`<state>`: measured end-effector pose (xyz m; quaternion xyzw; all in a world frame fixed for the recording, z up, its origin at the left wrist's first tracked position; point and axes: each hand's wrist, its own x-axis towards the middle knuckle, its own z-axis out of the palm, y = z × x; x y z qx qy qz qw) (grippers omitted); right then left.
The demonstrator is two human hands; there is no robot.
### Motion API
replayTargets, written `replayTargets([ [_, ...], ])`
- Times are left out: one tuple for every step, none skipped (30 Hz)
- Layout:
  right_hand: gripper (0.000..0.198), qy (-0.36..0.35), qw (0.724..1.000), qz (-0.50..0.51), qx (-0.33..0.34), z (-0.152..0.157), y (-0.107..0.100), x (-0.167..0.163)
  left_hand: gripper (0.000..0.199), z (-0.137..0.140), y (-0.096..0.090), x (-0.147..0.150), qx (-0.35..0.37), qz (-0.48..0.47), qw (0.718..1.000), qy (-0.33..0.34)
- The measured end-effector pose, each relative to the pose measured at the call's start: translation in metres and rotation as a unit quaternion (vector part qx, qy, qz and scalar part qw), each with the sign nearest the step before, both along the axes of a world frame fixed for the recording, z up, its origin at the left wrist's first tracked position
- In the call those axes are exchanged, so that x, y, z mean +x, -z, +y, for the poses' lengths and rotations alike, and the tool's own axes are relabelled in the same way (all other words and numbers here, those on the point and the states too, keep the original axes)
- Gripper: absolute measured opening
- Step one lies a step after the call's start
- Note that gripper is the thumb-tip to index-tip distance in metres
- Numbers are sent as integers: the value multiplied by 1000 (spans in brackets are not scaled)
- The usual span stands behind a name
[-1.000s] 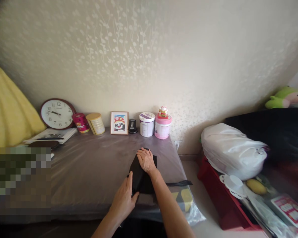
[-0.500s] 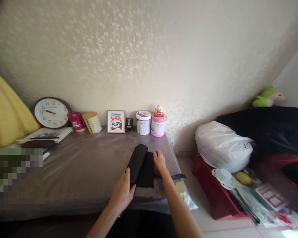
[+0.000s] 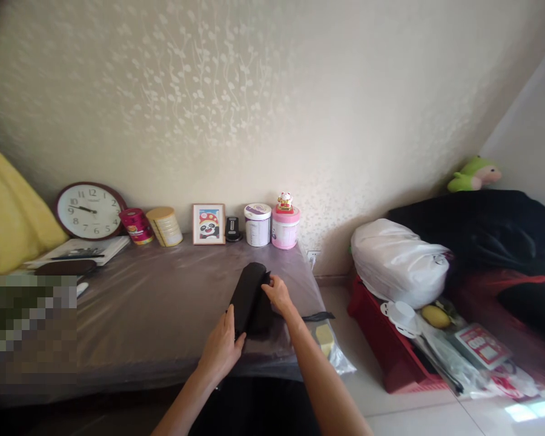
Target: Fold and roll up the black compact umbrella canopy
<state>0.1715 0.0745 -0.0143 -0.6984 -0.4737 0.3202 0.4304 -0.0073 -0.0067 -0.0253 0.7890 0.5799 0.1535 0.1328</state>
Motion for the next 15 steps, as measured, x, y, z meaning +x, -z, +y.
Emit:
replayTargets([
  [37,-5,1000,13,-4,0,-2,-3,64,0,0,0,0,-1,1000,-1],
  [38,-10,1000,28,-8,0,-4,-7,64,0,0,0,-1,-2,1000,-3],
  [39,-15,999,42,-11,0,-5,-10,64,0,0,1,-2,-3,1000,-4],
  [39,-19,998,56,-15,0,-7,-13,64,0,0,1,-2,-3,1000,-5],
  [40,-23,997,69,-18,1,-8,-16,65,0,-1,1,-3,-3,1000,-6],
  [40,-26,996,81,-21,1,-9,-19,64,0,-1,1,-3,-2,1000,-6],
  [40,-28,995,91,-23,1,-10,-20,64,0,-1,1,-3,-2,1000,-6],
  [40,-29,994,99,-25,1,-10,-22,64,0,-1,1,-3,-1,1000,-7],
  [40,-29,994,106,-26,1,-10,-22,64,0,-1,1,-4,0,1000,-7],
  [39,-29,993,111,-26,1,-10,-23,64,0,-1,1,-4,1,1000,-7],
  [37,-27,993,114,-26,0,-10,-22,64,0,0,1,-4,1,1000,-7],
  [35,-25,993,116,-24,0,-9,-21,64,0,0,1,-4,2,1000,-6],
  [32,-21,993,116,-21,0,-8,-20,64,0,0,1,-3,2,1000,-6],
  [29,-17,993,115,-16,0,-7,-18,64,1,1,1,-1,2,1000,-5],
  [27,-12,994,112,-9,0,-6,-17,64,1,2,1,2,2,1000,-4],
])
